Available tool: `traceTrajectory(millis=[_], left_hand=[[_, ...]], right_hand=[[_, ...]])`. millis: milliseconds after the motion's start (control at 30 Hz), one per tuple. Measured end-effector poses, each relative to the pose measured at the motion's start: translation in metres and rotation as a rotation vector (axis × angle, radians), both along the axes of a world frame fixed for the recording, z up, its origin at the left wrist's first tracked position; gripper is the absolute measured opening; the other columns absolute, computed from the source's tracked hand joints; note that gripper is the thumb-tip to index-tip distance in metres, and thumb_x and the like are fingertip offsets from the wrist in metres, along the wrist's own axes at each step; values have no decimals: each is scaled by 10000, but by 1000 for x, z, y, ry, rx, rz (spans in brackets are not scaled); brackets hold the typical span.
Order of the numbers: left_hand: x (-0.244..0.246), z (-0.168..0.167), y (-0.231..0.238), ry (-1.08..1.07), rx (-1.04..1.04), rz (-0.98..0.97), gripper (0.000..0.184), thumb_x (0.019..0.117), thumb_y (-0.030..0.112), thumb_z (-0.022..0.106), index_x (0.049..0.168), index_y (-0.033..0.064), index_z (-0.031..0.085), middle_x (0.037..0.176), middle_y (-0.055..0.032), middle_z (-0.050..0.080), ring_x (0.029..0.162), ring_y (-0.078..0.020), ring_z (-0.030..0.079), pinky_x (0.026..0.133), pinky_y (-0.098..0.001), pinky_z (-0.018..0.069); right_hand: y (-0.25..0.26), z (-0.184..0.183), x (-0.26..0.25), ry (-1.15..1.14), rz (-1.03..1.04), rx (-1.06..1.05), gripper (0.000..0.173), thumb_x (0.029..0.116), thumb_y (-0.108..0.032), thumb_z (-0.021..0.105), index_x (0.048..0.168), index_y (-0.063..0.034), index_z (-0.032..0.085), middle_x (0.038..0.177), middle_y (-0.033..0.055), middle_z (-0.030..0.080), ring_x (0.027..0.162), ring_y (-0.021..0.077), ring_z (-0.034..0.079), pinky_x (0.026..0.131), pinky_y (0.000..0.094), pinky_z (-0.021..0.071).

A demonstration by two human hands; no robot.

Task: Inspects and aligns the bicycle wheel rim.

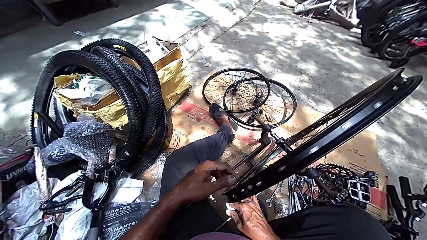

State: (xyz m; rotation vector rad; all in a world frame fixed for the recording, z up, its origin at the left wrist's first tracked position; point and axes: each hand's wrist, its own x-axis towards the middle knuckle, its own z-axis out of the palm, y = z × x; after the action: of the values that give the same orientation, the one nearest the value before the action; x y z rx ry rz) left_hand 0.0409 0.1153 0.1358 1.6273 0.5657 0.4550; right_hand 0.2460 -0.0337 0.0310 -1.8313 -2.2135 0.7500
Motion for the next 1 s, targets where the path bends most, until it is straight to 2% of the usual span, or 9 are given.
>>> traceTrajectory(millis=[133,200,267,333,400,467,633,867,1000], left_hand=[[0,29,2,-161,136,-104,314,995,298,658,1177,46,700,1017,-19,715,903,-100,679,840,-288,585],[1,32,5,-144,248,-146,301,970,278,701,1152,39,701,997,-12,710,894,-84,674,825,-267,585],[-4,26,8,116,464,-205,251,968,355,694,1031,113,723,911,42,693,848,-51,651,803,-262,562],[-6,20,8,450,586,-319,265,973,414,664,1027,161,723,909,20,683,875,-124,645,841,-385,528],[-4,17,7,512,591,-333,286,969,418,672,1096,164,712,943,1,689,901,-155,652,863,-418,526],[-3,17,5,365,567,-258,330,950,410,696,1156,153,699,971,14,692,903,-108,647,853,-349,534],[6,24,0,-38,430,-124,219,945,274,732,1053,84,708,959,32,697,899,-38,651,818,-226,563],[-1,11,0,244,613,-207,212,968,326,679,976,121,733,898,15,699,863,-93,660,807,-334,548],[-3,7,0,319,581,-247,237,987,337,651,1021,116,729,931,-23,699,901,-153,666,836,-398,539]], right_hand=[[0,-1,0,-6,4,8,335,987,-423,544,988,-191,785,941,47,756,981,251,701,1069,533,395],[1,0,0,-8,7,-6,344,992,-424,536,1009,-191,788,949,53,754,988,250,699,1084,531,384],[1,-2,0,-6,8,1,347,992,-433,536,996,-192,786,936,49,752,977,247,702,1086,534,387],[0,-3,1,-4,9,19,347,988,-435,540,990,-191,788,931,48,756,970,247,706,1076,542,397],[0,-3,1,-11,9,9,348,991,-436,536,993,-193,785,936,43,756,981,243,704,1086,539,389],[0,-1,0,-3,4,0,336,987,-420,550,1004,-186,790,948,52,762,989,254,707,1091,545,389],[1,1,1,6,5,-14,322,979,-411,570,1006,-182,794,945,60,760,980,262,700,1078,538,386],[2,1,1,2,12,-36,356,998,-430,534,1024,-184,790,969,57,763,1008,258,698,1096,545,363],[2,-1,0,1,9,-8,353,992,-434,544,986,-178,788,939,58,759,979,256,703,1085,545,381]])
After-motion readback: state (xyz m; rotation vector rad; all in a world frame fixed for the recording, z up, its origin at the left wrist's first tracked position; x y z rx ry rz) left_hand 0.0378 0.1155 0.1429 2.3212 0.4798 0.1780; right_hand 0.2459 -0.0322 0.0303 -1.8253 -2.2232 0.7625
